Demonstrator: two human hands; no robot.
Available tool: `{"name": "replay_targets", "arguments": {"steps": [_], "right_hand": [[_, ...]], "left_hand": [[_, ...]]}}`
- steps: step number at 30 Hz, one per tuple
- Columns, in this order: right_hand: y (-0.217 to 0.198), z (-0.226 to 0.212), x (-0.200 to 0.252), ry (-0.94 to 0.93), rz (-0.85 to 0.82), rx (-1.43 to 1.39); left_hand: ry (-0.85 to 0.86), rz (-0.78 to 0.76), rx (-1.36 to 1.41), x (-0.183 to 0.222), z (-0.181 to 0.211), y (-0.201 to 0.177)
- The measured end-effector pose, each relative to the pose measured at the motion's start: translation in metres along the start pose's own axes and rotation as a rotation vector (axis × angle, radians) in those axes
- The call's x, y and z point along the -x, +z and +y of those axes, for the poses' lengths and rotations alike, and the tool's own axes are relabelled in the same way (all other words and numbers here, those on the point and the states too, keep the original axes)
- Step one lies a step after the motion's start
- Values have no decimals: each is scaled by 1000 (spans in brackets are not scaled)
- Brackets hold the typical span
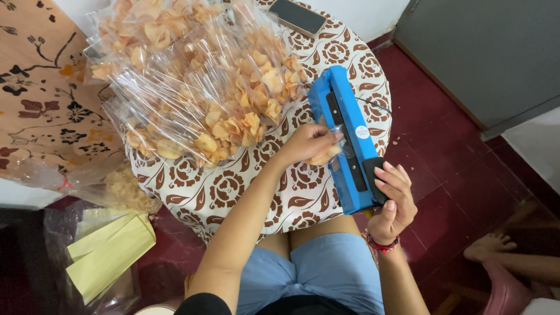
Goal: Sealing small plastic bags containing snacks using a manual heat sealer.
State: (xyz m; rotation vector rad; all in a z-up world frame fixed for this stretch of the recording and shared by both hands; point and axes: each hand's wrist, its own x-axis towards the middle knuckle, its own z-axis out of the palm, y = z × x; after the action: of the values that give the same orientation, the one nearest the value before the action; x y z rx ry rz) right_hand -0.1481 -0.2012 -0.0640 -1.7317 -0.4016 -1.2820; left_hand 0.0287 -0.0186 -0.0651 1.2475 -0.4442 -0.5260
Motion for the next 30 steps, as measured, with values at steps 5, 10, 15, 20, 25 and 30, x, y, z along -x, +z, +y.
{"name": "replay_targets", "arguments": {"steps": [5,10,15,20,25,30], "right_hand": [[1,-7,-7,-5,-9,10],[2,-15,-19,-2,-11,6],[2,-20,-39,-44,-39,23],[3,-24,-60,-71,-56,35],[9,-40,-83,-58,-89,43],[17,-53,-83,63,-49,-45]], "left_hand": [[0,15,-39,3,3,2],[-31,48,-38,4,5,3],[-36,43,-22,5,4,3],[-22,48,-87,9,8,2],[38,58,-298,24,21,7],[197,81,-380,33,25,7]]}}
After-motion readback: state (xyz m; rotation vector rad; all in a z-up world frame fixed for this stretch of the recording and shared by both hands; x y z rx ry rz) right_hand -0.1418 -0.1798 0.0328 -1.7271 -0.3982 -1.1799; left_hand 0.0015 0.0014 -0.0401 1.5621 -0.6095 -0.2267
